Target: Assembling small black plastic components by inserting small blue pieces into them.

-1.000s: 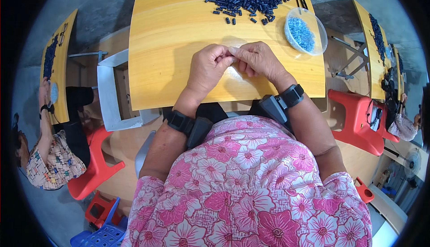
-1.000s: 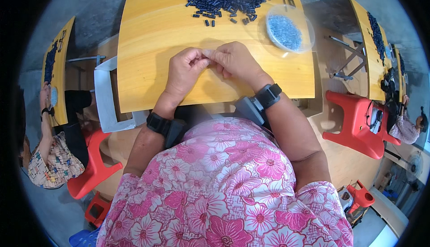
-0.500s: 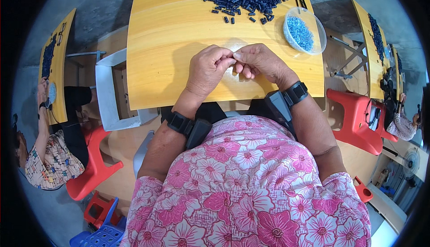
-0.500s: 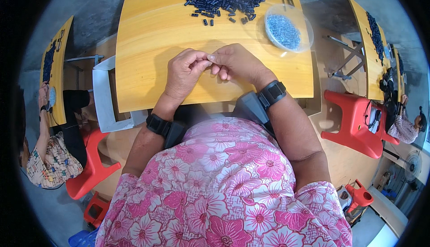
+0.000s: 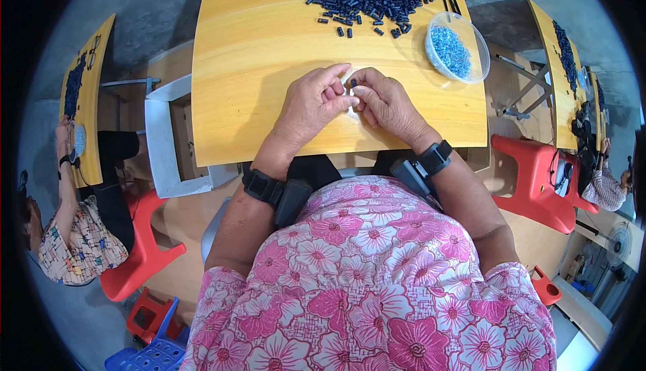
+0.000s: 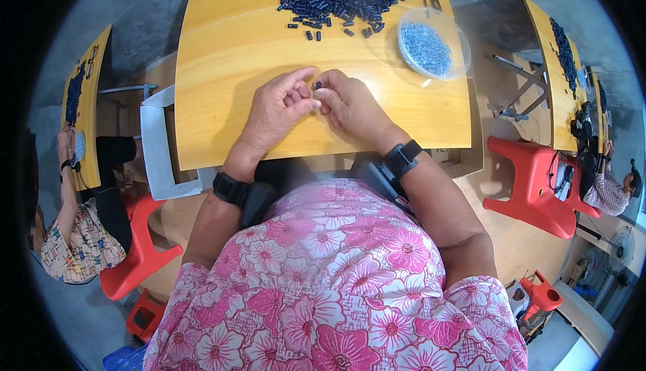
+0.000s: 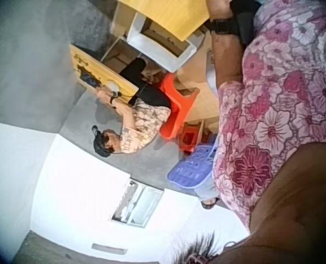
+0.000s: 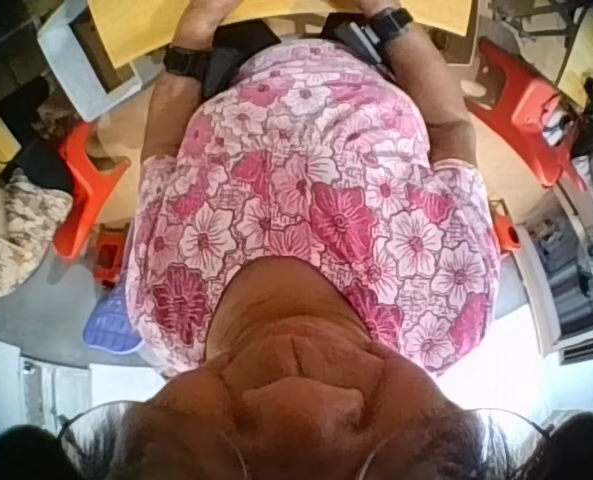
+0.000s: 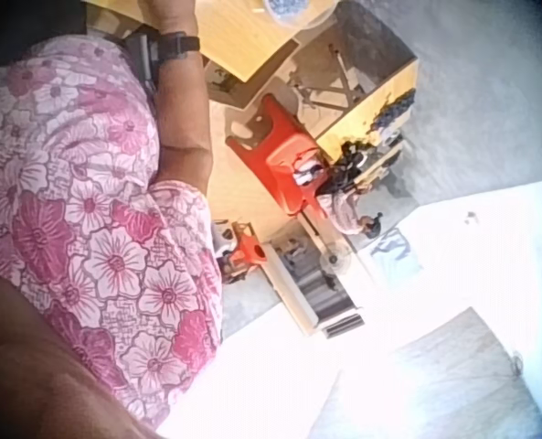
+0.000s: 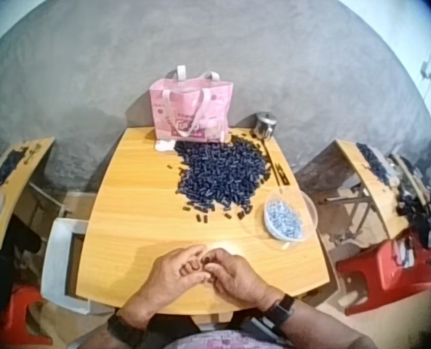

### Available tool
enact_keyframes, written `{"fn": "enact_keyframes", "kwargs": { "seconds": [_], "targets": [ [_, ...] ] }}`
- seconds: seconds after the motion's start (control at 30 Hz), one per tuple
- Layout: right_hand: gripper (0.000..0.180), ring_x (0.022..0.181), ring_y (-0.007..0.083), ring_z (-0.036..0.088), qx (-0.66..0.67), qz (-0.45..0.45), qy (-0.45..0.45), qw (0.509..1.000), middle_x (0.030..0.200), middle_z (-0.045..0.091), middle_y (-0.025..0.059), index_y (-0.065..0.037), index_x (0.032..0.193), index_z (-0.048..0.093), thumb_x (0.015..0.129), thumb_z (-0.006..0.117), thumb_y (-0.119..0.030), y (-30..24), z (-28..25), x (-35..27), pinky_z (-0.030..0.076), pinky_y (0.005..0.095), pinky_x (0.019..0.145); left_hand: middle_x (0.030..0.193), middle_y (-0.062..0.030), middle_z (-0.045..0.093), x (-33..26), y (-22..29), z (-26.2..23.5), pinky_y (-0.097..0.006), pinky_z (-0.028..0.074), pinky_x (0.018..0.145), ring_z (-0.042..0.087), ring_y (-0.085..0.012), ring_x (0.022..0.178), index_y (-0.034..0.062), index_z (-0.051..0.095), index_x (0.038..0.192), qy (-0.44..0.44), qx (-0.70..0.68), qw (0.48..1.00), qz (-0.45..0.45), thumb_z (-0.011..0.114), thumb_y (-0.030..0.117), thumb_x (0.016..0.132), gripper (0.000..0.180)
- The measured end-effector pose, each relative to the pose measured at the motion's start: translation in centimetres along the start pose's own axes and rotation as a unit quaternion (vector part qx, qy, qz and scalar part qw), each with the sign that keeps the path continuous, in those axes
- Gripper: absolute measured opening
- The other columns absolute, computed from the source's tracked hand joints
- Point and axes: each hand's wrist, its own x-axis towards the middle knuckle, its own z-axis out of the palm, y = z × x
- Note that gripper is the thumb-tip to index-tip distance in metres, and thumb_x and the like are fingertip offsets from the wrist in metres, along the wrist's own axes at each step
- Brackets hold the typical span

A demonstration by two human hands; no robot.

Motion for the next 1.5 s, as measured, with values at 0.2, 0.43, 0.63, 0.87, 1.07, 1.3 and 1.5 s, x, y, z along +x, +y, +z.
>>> {"fn": "enact_keyframes", "kwargs": {
  "seconds": [0.2, 0.43, 0.63, 0.87, 1.07, 1.3, 1.5],
  "targets": [
    [0.023, 0.091, 0.0415, 0.064, -0.151, -0.200, 0.071, 0.965, 0.095, 0.067, 0.0196, -0.001, 0.118, 0.050, 0.100, 0.053, -0.016, 2.2, 1.0, 0.3, 0.051, 0.0442, 0.080, 0.081, -0.0051, 0.061, 0.1, 0.9, 0.2, -0.026, 0.049, 0.070, 0.057, -0.0122, 0.071, 0.0021, 0.065, 0.122, -0.053, 0.069, 0.996, 0.016, 0.073, 0.019, 0.087, 0.040],
    [0.025, 0.094, 0.0393, 0.066, -0.152, -0.187, 0.056, 0.969, 0.100, 0.067, 0.0198, -0.001, 0.120, 0.050, 0.100, 0.054, -0.016, 2.0, 0.9, 0.0, 0.052, 0.0430, 0.081, 0.080, -0.0061, 0.058, 0.1, 1.0, 0.4, -0.029, 0.048, 0.069, 0.055, -0.0153, 0.071, 0.0017, 0.065, 0.120, -0.049, 0.053, 0.997, 0.002, 0.073, 0.024, 0.087, 0.041],
    [0.025, 0.094, 0.0386, 0.065, -0.150, -0.187, 0.061, 0.969, 0.102, 0.065, 0.0199, -0.001, 0.120, 0.050, 0.100, 0.053, -0.015, 2.2, 1.0, 0.1, 0.051, 0.0429, 0.082, 0.078, -0.0054, 0.056, 0.3, 0.8, 0.4, -0.029, 0.047, 0.068, 0.053, -0.0149, 0.070, 0.0016, 0.066, 0.118, -0.041, 0.068, 0.997, 0.006, 0.074, 0.025, 0.086, 0.040],
    [0.023, 0.093, 0.0393, 0.063, -0.135, -0.203, 0.066, 0.968, 0.101, 0.063, 0.0205, -0.002, 0.120, 0.050, 0.100, 0.053, -0.013, 2.7, 1.1, 0.2, 0.050, 0.0430, 0.081, 0.078, -0.0045, 0.056, 0.3, 0.9, 0.6, -0.028, 0.046, 0.067, 0.053, -0.0130, 0.070, 0.0014, 0.067, 0.117, -0.038, 0.059, 0.998, -0.008, 0.074, 0.026, 0.087, 0.039],
    [0.024, 0.093, 0.0416, 0.063, -0.136, -0.211, 0.075, 0.965, 0.101, 0.062, 0.0221, -0.002, 0.122, 0.049, 0.100, 0.052, -0.013, 2.7, 1.2, 0.5, 0.050, 0.0448, 0.080, 0.079, -0.0038, 0.057, 0.4, 0.4, 0.5, -0.027, 0.046, 0.067, 0.053, -0.0121, 0.070, 0.0007, 0.066, 0.118, -0.042, 0.027, 0.998, -0.025, 0.073, 0.025, 0.088, 0.039],
    [0.025, 0.094, 0.0426, 0.063, -0.139, -0.213, 0.074, 0.964, 0.104, 0.062, 0.0234, -0.002, 0.123, 0.049, 0.100, 0.050, -0.011, 2.5, 1.3, 0.1, 0.050, 0.0458, 0.081, 0.082, -0.0055, 0.057, 0.3, 0.8, 0.4, -0.029, 0.047, 0.070, 0.054, -0.0148, 0.074, 0.0003, 0.064, 0.120, -0.051, 0.038, 0.998, -0.006, 0.069, 0.022, 0.090, 0.037],
    [0.024, 0.095, 0.0423, 0.063, -0.154, -0.204, 0.075, 0.964, 0.103, 0.063, 0.0226, -0.002, 0.122, 0.050, 0.100, 0.050, -0.011, 2.7, 1.3, 0.2, 0.050, 0.0453, 0.082, 0.083, -0.0108, 0.059, 0.1, 1.2, 0.4, -0.033, 0.048, 0.072, 0.058, -0.0228, 0.076, 0.0020, 0.064, 0.118, -0.044, 0.078, 0.996, 0.008, 0.066, 0.022, 0.091, 0.034]
  ]
}}
